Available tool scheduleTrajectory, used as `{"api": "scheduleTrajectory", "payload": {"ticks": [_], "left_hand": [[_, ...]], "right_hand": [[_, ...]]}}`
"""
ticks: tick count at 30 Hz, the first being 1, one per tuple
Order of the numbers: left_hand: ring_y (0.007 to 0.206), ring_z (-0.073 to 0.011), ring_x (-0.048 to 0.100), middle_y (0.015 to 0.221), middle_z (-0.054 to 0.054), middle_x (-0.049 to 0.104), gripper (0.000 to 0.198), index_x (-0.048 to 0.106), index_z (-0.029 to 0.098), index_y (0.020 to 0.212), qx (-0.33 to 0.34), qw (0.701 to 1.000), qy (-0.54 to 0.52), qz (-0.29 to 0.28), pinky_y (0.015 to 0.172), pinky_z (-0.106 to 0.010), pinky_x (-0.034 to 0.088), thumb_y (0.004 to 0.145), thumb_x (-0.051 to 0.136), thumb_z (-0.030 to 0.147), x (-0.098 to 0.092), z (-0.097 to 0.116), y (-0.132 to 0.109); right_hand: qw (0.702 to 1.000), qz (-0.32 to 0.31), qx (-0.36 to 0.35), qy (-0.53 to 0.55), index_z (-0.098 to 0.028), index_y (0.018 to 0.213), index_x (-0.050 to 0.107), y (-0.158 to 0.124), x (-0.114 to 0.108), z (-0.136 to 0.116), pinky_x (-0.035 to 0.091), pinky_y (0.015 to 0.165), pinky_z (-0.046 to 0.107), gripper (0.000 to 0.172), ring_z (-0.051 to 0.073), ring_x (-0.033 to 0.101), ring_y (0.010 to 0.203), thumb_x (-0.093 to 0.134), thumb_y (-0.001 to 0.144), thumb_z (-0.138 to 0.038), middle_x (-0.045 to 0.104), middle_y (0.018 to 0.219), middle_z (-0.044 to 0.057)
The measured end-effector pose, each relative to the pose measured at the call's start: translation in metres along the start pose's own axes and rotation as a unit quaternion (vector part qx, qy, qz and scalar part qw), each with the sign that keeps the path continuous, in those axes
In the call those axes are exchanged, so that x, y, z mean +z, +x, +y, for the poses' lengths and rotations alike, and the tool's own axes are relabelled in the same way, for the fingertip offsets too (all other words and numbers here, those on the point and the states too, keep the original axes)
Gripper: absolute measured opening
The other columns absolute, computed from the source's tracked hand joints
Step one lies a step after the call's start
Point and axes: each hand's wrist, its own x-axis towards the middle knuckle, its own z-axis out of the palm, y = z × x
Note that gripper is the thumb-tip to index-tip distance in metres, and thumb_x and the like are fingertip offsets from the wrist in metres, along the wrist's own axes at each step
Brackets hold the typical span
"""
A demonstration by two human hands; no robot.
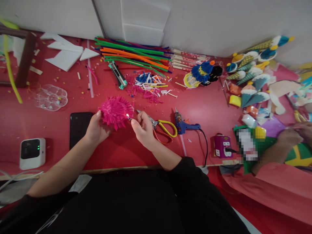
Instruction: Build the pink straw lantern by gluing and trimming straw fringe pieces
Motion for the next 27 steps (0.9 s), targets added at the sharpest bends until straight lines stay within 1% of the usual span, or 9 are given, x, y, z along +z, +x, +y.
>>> {"api": "scheduleTrajectory", "payload": {"ticks": [3,7,10,14,16,18,22,25,27], "left_hand": [[0.102,-0.0253,0.077,0.085,-0.001,0.076,0.031,0.067,0.023,0.095,0.006,1.0,-0.001,0.007,0.088,-0.035,0.065,0.077,0.076,0.047,0.0,0.0,0.0],[0.101,-0.0242,0.077,0.085,-0.001,0.076,0.031,0.068,0.022,0.097,0.0,1.0,0.0,0.021,0.088,-0.034,0.065,0.078,0.075,0.046,0.001,0.001,-0.001],[0.103,-0.0256,0.076,0.086,-0.002,0.076,0.029,0.069,0.022,0.096,0.0,1.0,-0.006,0.023,0.09,-0.037,0.066,0.078,0.074,0.045,0.002,0.001,-0.001],[0.111,-0.0288,0.075,0.09,-0.003,0.077,0.031,0.069,0.022,0.097,0.011,1.0,-0.002,0.002,0.094,-0.04,0.065,0.079,0.073,0.047,0.002,0.0,0.0],[0.113,-0.0306,0.074,0.092,-0.004,0.078,0.034,0.069,0.022,0.098,0.011,1.0,-0.003,-0.008,0.093,-0.041,0.065,0.078,0.074,0.05,0.001,-0.001,0.001],[0.111,-0.0311,0.075,0.094,-0.005,0.078,0.037,0.068,0.022,0.097,0.009,1.0,-0.007,-0.015,0.092,-0.041,0.065,0.077,0.077,0.051,-0.002,-0.002,0.002],[0.104,-0.028,0.076,0.097,-0.003,0.076,0.044,0.066,0.023,0.099,0.01,1.0,-0.008,-0.012,0.09,-0.039,0.065,0.071,0.084,0.053,-0.008,-0.007,0.005],[0.107,-0.0273,0.075,0.1,-0.003,0.075,0.047,0.064,0.024,0.101,0.003,1.0,0.002,-0.013,0.091,-0.038,0.064,0.073,0.082,0.058,-0.011,-0.008,0.006],[0.111,-0.0289,0.074,0.103,-0.004,0.076,0.049,0.066,0.025,0.103,0.003,1.0,0.001,-0.023,0.092,-0.039,0.064,0.075,0.08,0.063,-0.01,-0.007,0.006]], "right_hand": [[1.0,-0.002,-0.004,0.0,-0.027,0.078,0.035,-0.001,0.0,0.0,0.026,0.052,0.026,0.035,0.009,0.03,0.055,0.067,0.086,-0.04,0.034,0.064,-0.01],[1.0,-0.002,-0.008,0.006,-0.027,0.078,0.035,-0.001,0.0,0.001,0.026,0.053,0.026,0.036,0.009,0.032,0.056,0.067,0.085,-0.041,0.038,0.064,-0.009],[1.0,0.0,-0.005,0.015,-0.027,0.078,0.035,-0.001,0.001,0.0,0.025,0.052,0.026,0.038,0.008,0.031,0.054,0.067,0.086,-0.045,0.038,0.062,-0.01],[0.999,0.0,0.008,0.041,-0.028,0.079,0.035,0.001,0.004,-0.005,0.021,0.048,0.026,0.046,0.008,0.028,0.048,0.067,0.085,-0.06,0.036,0.056,-0.011],[0.998,-0.001,0.016,0.06,-0.029,0.08,0.036,0.003,0.005,-0.008,0.019,0.045,0.025,0.052,0.007,0.026,0.044,0.068,0.082,-0.07,0.036,0.053,-0.012],[0.997,-0.002,0.027,0.078,-0.029,0.083,0.039,0.006,0.006,-0.01,0.019,0.043,0.024,0.055,0.007,0.025,0.042,0.07,0.078,-0.075,0.038,0.053,-0.012],[0.993,-0.004,0.053,0.104,-0.028,0.084,0.046,0.01,0.007,-0.011,0.021,0.04,0.023,0.051,0.005,0.025,0.04,0.078,0.076,-0.068,0.033,0.052,-0.014],[0.991,0.002,0.065,0.119,-0.027,0.079,0.047,0.011,0.008,-0.009,0.022,0.039,0.022,0.05,0.004,0.024,0.039,0.083,0.073,-0.061,0.031,0.052,-0.014],[0.989,0.009,0.071,0.129,-0.026,0.077,0.048,0.011,0.009,-0.009,0.021,0.039,0.021,0.048,0.003,0.024,0.039,0.085,0.072,-0.057,0.033,0.052,-0.014]]}}
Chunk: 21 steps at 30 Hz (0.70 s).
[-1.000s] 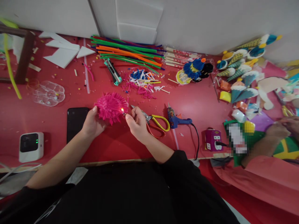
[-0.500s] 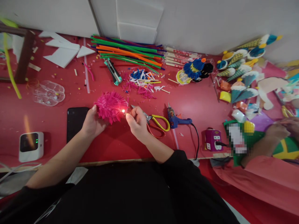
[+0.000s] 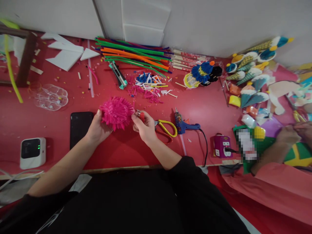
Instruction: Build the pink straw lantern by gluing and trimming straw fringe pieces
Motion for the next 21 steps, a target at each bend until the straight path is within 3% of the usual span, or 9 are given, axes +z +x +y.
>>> {"api": "scheduleTrajectory", "payload": {"ticks": [5,9,12,17,21], "left_hand": [[0.119,-0.0304,0.071,0.108,-0.006,0.078,0.057,0.071,0.024,0.104,0.052,0.995,-0.011,-0.081,0.094,-0.038,0.063,0.072,0.079,0.071,0.006,0.004,-0.002],[0.129,-0.028,0.066,0.126,-0.004,0.073,0.071,0.065,0.028,0.113,0.112,0.983,0.037,-0.139,0.107,-0.036,0.058,0.054,0.1,0.047,0.003,-0.001,-0.002],[0.136,-0.029,0.062,0.141,-0.005,0.066,0.086,0.054,0.032,0.124,0.165,0.963,0.128,-0.17,0.113,-0.043,0.056,0.053,0.103,0.033,-0.002,-0.007,-0.003],[0.132,-0.0302,0.066,0.136,-0.01,0.067,0.08,0.051,0.027,0.126,0.199,0.946,0.22,-0.127,0.114,-0.046,0.055,0.062,0.098,0.035,-0.002,-0.006,-0.007],[0.113,-0.0296,0.074,0.119,-0.01,0.074,0.072,0.058,0.022,0.115,0.206,0.942,0.25,-0.094,0.1,-0.043,0.064,0.057,0.1,0.032,0.0,-0.005,-0.006]], "right_hand": [[1.0,0.01,0.015,0.021,-0.026,0.074,0.048,0.001,0.001,-0.005,0.02,0.038,0.021,0.043,0.003,0.025,0.037,0.082,0.073,-0.052,0.032,0.046,-0.015],[1.0,0.011,0.019,0.023,-0.026,0.076,0.05,-0.001,0.003,-0.008,0.022,0.039,0.021,0.04,0.004,0.026,0.038,0.082,0.074,-0.049,0.035,0.046,-0.015],[1.0,0.001,0.018,0.017,-0.025,0.076,0.051,-0.004,0.006,-0.005,0.024,0.04,0.021,0.042,0.004,0.027,0.039,0.083,0.073,-0.051,0.037,0.046,-0.014],[1.0,-0.021,-0.005,0.0,-0.025,0.07,0.046,-0.013,0.009,0.004,0.028,0.041,0.022,0.046,0.004,0.03,0.04,0.08,0.077,-0.056,0.038,0.049,-0.013],[0.997,-0.041,-0.044,-0.037,-0.024,0.07,0.051,-0.024,0.009,0.011,0.034,0.046,0.023,0.04,0.005,0.037,0.046,0.078,0.083,-0.05,0.046,0.056,-0.011]]}}
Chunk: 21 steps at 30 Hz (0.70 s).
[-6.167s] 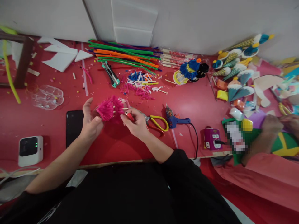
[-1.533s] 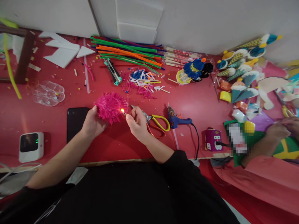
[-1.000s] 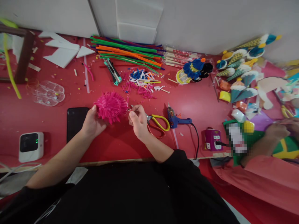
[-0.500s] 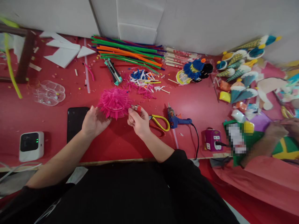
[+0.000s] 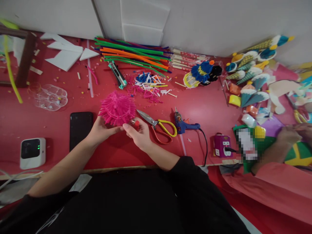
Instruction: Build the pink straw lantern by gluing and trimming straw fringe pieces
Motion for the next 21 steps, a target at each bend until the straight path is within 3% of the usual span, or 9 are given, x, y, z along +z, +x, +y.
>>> {"api": "scheduleTrajectory", "payload": {"ticks": [6,11,13,17,21], "left_hand": [[0.094,-0.0274,0.077,0.092,-0.006,0.076,0.058,0.062,0.02,0.094,-0.009,1.0,0.002,0.015,0.089,-0.043,0.066,0.058,0.099,0.047,-0.004,-0.01,0.0],[0.096,-0.0244,0.076,0.098,-0.007,0.076,0.056,0.057,0.021,0.097,0.002,1.0,0.005,0.028,0.09,-0.04,0.065,0.063,0.096,0.043,-0.006,-0.017,0.002],[0.098,-0.0232,0.076,0.104,-0.007,0.076,0.057,0.055,0.023,0.101,0.008,0.999,0.006,0.032,0.09,-0.038,0.065,0.064,0.095,0.037,-0.006,-0.018,0.002],[0.094,-0.0219,0.076,0.102,-0.006,0.076,0.059,0.051,0.025,0.105,0.008,1.0,0.011,0.025,0.08,-0.033,0.065,0.063,0.093,0.029,-0.005,-0.021,0.003],[0.093,-0.0225,0.076,0.096,-0.005,0.075,0.058,0.052,0.024,0.108,-0.001,1.0,0.018,0.012,0.079,-0.034,0.064,0.064,0.089,0.023,-0.004,-0.022,0.003]], "right_hand": [[0.992,-0.067,-0.065,-0.085,-0.023,0.079,0.07,-0.004,-0.005,-0.004,0.041,0.056,0.027,0.024,0.009,0.051,0.056,0.08,0.082,-0.044,0.061,0.065,-0.005],[0.981,-0.089,-0.127,-0.114,-0.022,0.085,0.074,-0.006,-0.019,-0.008,0.037,0.055,0.03,0.042,0.01,0.048,0.054,0.07,0.084,-0.064,0.06,0.065,-0.002],[0.982,-0.055,-0.142,-0.111,-0.023,0.086,0.07,-0.004,-0.022,-0.008,0.034,0.054,0.03,0.047,0.011,0.045,0.054,0.063,0.087,-0.069,0.056,0.065,-0.003],[0.987,0.015,-0.133,-0.085,-0.027,0.085,0.052,0.008,-0.023,-0.009,0.024,0.047,0.025,0.037,0.009,0.032,0.047,0.057,0.093,-0.062,0.04,0.057,-0.009],[0.992,0.029,-0.107,-0.061,-0.028,0.081,0.036,0.018,-0.02,-0.009,0.019,0.043,0.022,0.038,0.008,0.025,0.042,0.058,0.092,-0.057,0.03,0.052,-0.013]]}}
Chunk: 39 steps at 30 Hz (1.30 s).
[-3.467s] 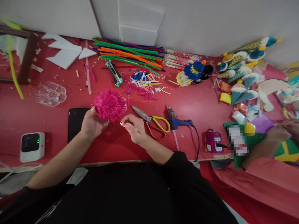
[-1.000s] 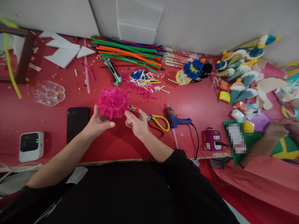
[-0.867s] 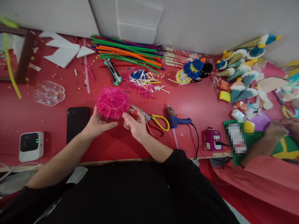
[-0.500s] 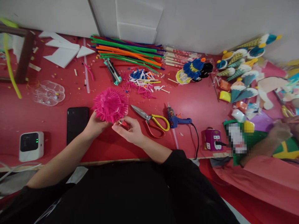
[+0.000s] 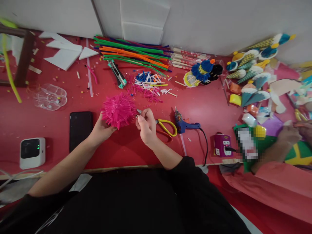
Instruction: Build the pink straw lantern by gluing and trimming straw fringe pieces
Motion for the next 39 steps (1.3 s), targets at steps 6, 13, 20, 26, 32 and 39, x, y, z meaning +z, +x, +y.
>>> {"api": "scheduleTrajectory", "payload": {"ticks": [6,13,20,26,32,39], "left_hand": [[0.095,-0.0239,0.076,0.095,-0.005,0.076,0.058,0.053,0.024,0.108,-0.005,1.0,0.0,-0.007,0.081,-0.035,0.065,0.063,0.09,0.022,0.0,0.005,0.0],[0.093,-0.024,0.075,0.092,-0.004,0.074,0.054,0.053,0.024,0.105,-0.003,1.0,-0.006,-0.009,0.081,-0.036,0.065,0.064,0.089,0.025,0.003,0.007,-0.001],[0.093,-0.0235,0.075,0.095,-0.005,0.074,0.056,0.054,0.024,0.108,-0.005,1.0,-0.004,-0.007,0.079,-0.034,0.063,0.064,0.09,0.027,0.003,0.008,-0.001],[0.092,-0.0237,0.075,0.097,-0.006,0.076,0.06,0.056,0.024,0.108,-0.008,1.0,-0.011,-0.004,0.079,-0.034,0.064,0.061,0.094,0.028,0.003,0.01,0.0],[0.09,-0.0218,0.075,0.102,-0.009,0.076,0.054,0.06,0.021,0.104,-0.009,1.0,-0.026,-0.016,0.08,-0.033,0.064,0.064,0.094,0.035,0.003,0.009,0.001],[0.089,-0.0212,0.074,0.096,-0.002,0.071,0.067,0.056,0.031,0.123,-0.02,0.998,-0.05,-0.03,0.076,-0.032,0.063,0.066,0.091,0.041,-0.003,-0.002,-0.004]], "right_hand": [[1.0,-0.003,0.006,0.015,-0.028,0.083,0.035,-0.003,-0.001,0.001,0.02,0.043,0.021,0.035,0.007,0.027,0.042,0.059,0.091,-0.053,0.034,0.051,-0.014],[1.0,-0.008,0.004,0.008,-0.029,0.084,0.032,-0.004,-0.002,0.003,0.021,0.046,0.023,0.034,0.008,0.029,0.044,0.058,0.092,-0.051,0.035,0.054,-0.013],[1.0,-0.004,0.019,-0.003,-0.029,0.084,0.032,-0.005,-0.002,0.003,0.021,0.047,0.024,0.033,0.008,0.03,0.044,0.057,0.091,-0.05,0.035,0.054,-0.013],[0.999,0.013,0.032,0.014,-0.029,0.085,0.033,-0.002,-0.001,0.002,0.022,0.045,0.024,0.047,0.008,0.028,0.044,0.062,0.086,-0.066,0.036,0.053,-0.013],[0.996,0.012,0.071,0.048,-0.029,0.085,0.039,0.004,0.0,0.003,0.021,0.042,0.023,0.045,0.007,0.026,0.041,0.069,0.083,-0.062,0.033,0.052,-0.013],[0.994,-0.015,0.087,0.064,-0.028,0.079,0.037,-0.001,0.009,0.003,0.027,0.043,0.022,0.044,0.007,0.03,0.042,0.068,0.084,-0.057,0.029,0.053,-0.013]]}}
